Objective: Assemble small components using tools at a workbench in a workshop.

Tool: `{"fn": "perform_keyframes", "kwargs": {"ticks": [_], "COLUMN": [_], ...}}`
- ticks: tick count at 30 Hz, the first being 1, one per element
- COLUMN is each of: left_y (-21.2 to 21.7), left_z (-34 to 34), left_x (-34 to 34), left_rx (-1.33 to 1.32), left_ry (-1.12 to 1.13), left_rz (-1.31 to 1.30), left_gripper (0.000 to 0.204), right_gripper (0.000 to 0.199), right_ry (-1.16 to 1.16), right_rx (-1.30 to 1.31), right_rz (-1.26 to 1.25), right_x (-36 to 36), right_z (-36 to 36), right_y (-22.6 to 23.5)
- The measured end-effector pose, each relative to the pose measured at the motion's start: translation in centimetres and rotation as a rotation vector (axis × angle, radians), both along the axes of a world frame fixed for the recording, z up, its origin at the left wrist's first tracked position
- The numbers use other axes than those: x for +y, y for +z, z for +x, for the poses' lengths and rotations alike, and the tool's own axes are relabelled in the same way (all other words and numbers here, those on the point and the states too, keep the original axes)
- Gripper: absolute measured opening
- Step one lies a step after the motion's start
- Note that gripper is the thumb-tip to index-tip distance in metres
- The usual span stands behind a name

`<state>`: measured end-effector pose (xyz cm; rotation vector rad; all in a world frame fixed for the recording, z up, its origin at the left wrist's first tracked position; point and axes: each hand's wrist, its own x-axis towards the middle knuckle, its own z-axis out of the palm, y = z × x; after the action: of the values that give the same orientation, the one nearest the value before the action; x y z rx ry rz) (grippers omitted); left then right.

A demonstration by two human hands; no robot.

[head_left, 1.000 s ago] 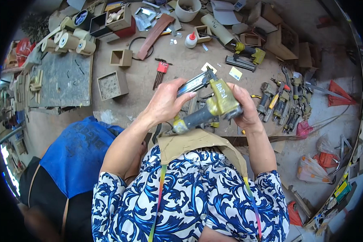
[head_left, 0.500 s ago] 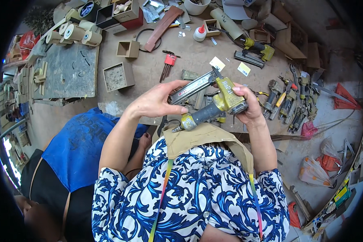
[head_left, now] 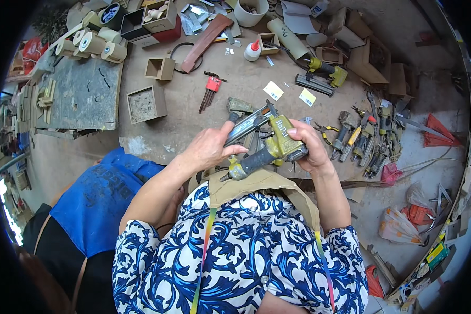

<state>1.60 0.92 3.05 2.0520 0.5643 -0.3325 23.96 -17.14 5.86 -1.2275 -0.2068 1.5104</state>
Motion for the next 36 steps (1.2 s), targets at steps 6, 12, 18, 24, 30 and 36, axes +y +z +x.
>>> {"fn": "perform_keyframes", "kwargs": {"ticks": [6,12,18,24,30,36], "left_y": [-2.7,-3.7,-3.9,-4.6,-2.4,-5.8], "left_z": [-1.9,-3.6,-4.5,1.3,3.2,4.0], "left_x": [-0.2,0.1,0.8,1.3,1.7,0.3], "left_rx": [-0.184,-0.151,-0.083,-0.509,-0.287,-0.405], "left_ry": [0.197,0.337,0.281,0.594,0.476,0.618], "left_rz": [-0.052,-0.065,0.085,-0.470,-0.805,-0.908], "left_gripper": [0.039,0.037,0.043,0.050,0.047,0.040], "right_gripper": [0.055,0.056,0.058,0.051,0.062,0.053], "right_ry": [0.102,0.063,0.150,0.206,0.252,0.234], "right_rx": [-0.124,-0.189,-0.233,-0.418,-0.434,-0.366], "right_rz": [0.003,0.023,0.031,0.094,0.053,-0.025], "right_x": [0.7,1.3,2.5,3.9,3.9,4.1], "right_z": [-0.4,-0.2,0.0,-2.0,-0.9,-0.6], "right_y": [1.4,2.1,1.3,2.8,2.5,1.0]}}
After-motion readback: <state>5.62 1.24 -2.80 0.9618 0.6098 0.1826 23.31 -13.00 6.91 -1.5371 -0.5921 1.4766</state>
